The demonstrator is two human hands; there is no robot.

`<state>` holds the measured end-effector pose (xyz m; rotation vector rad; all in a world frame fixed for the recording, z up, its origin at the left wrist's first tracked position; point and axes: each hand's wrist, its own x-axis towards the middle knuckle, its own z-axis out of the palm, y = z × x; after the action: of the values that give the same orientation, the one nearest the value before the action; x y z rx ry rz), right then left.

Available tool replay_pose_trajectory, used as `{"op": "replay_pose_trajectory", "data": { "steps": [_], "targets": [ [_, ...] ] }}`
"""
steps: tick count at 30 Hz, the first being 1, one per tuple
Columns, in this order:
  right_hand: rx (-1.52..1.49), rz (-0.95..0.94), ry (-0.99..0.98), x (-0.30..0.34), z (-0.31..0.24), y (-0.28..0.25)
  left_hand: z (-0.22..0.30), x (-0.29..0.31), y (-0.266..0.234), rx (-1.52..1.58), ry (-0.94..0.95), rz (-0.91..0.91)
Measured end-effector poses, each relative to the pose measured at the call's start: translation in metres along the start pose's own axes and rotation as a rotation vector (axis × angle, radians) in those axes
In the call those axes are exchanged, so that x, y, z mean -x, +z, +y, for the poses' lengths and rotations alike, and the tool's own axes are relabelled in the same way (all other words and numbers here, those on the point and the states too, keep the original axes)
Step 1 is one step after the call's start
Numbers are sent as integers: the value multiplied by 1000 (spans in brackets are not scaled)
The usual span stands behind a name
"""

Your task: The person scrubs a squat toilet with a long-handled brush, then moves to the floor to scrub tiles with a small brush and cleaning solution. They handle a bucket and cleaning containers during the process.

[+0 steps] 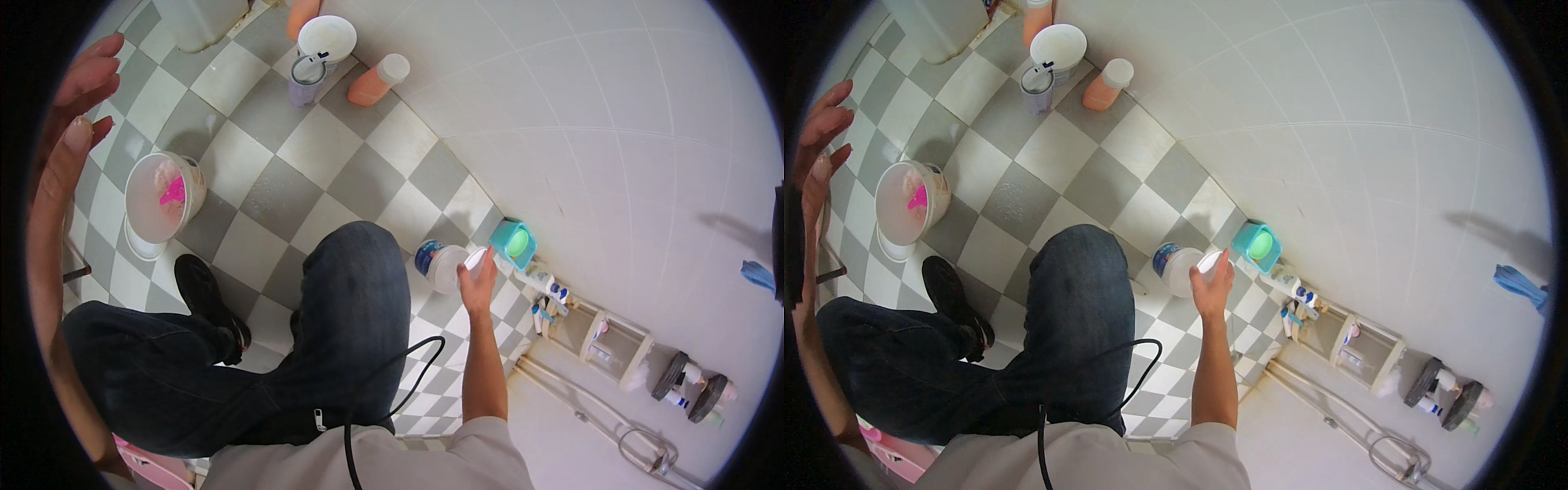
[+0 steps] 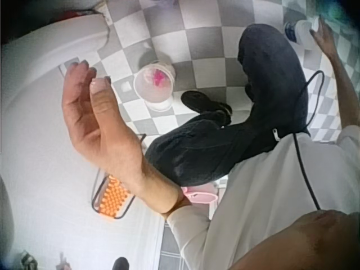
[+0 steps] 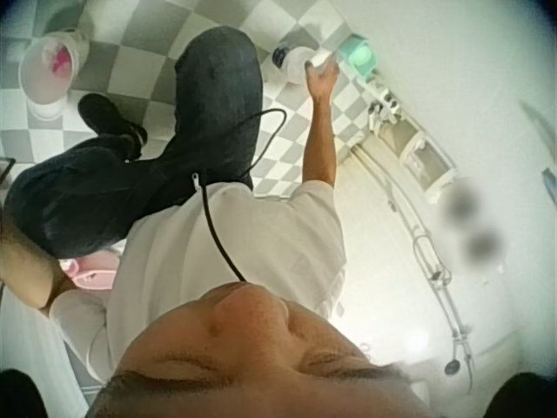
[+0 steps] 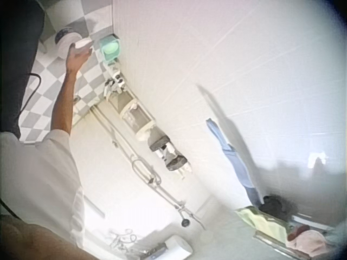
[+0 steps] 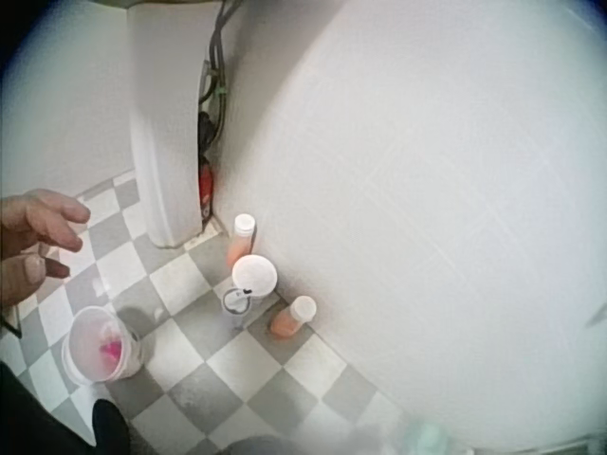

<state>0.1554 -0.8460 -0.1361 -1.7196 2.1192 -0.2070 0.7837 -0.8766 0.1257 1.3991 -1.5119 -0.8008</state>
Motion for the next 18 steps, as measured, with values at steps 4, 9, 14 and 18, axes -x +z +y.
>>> {"op": "replay_pose_trajectory", "data": {
  "steps": [4, 9, 14, 18],
  "targets": [
    [206, -178, 62, 0, -30, 15, 2, 2, 1, 11, -34, -7],
    [313, -132, -35, 24, -24, 26, -5, -1, -1, 27, 44, -28],
    [240, -131, -59, 20, -19, 25, -10, 1, -6, 50, 54, -33],
    [226, -120, 60, 15, -28, 25, -9, -1, -4, 33, 70, -62]
  ]
}}
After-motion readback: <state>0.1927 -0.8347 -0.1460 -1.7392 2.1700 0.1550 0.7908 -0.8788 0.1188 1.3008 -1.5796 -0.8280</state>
